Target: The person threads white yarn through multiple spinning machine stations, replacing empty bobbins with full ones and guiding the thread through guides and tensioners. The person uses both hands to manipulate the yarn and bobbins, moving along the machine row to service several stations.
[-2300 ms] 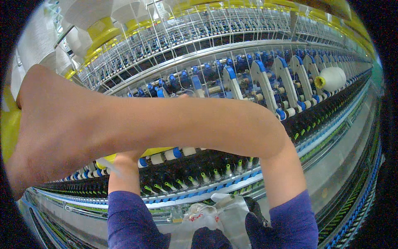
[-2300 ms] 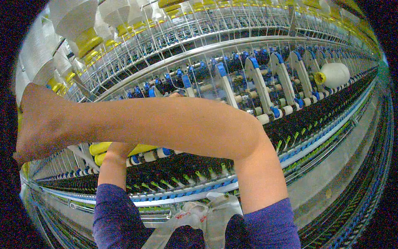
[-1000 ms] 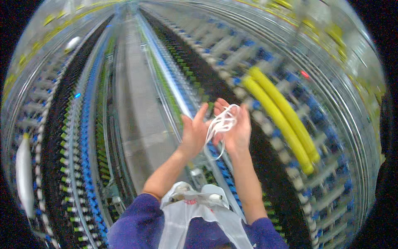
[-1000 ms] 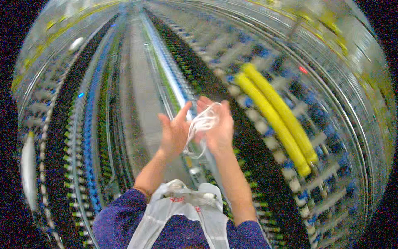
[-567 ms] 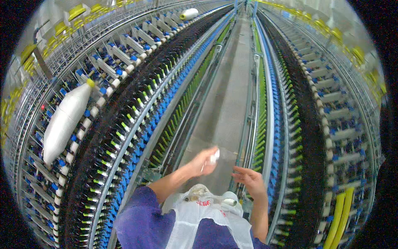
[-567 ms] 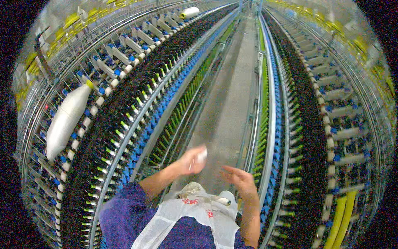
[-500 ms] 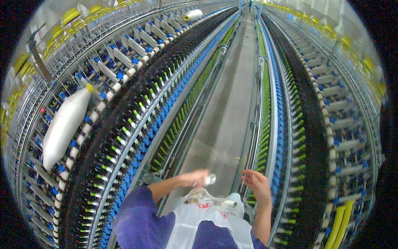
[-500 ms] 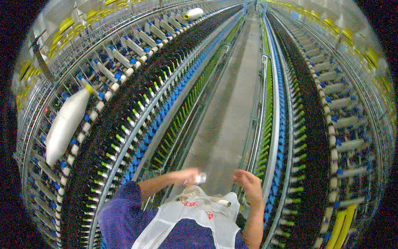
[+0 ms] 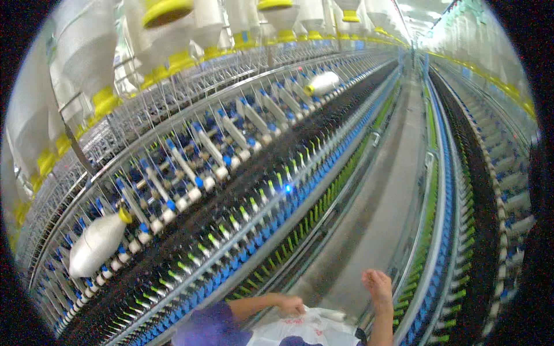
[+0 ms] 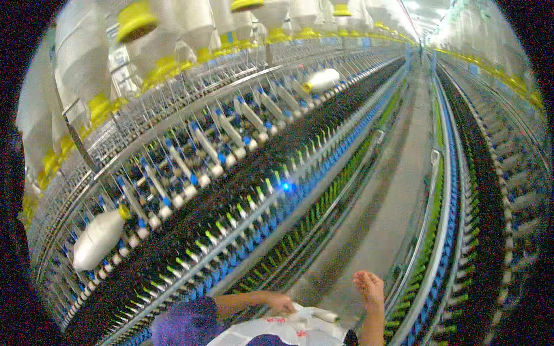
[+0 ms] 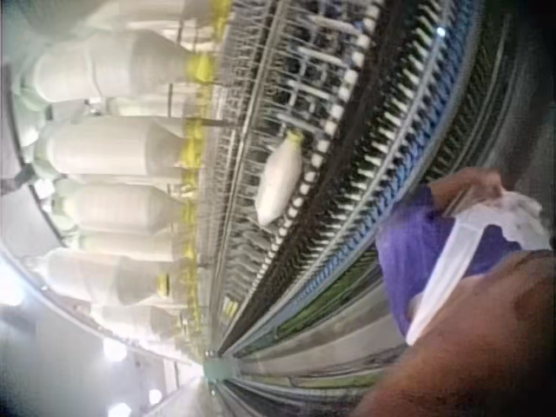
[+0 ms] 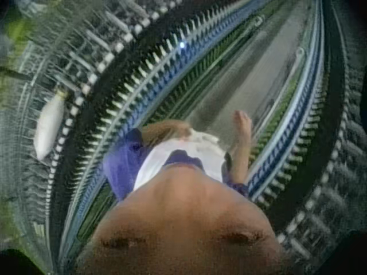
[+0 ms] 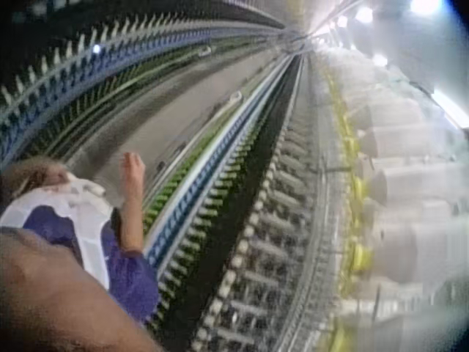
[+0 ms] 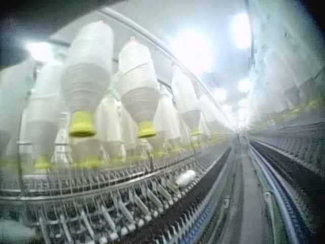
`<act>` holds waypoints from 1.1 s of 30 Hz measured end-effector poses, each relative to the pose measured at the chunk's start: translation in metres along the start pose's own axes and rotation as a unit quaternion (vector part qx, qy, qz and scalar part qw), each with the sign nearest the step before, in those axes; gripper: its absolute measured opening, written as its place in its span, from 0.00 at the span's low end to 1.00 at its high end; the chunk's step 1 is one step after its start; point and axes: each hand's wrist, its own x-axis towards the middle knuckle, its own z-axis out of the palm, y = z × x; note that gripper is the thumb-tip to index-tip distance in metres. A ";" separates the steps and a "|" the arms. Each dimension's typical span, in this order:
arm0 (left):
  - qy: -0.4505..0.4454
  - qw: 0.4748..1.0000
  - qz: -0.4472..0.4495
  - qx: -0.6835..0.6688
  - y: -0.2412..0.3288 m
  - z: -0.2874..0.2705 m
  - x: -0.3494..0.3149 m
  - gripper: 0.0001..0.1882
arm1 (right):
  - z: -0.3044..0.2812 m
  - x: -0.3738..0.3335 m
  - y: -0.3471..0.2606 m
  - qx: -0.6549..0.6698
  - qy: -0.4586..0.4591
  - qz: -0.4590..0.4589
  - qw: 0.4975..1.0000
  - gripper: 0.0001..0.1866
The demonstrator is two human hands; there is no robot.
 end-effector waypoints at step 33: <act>0.798 0.294 -0.440 0.289 -0.158 -0.665 -0.383 0.12 | 0.643 0.648 -0.107 -0.261 -0.457 -0.611 0.591 0.14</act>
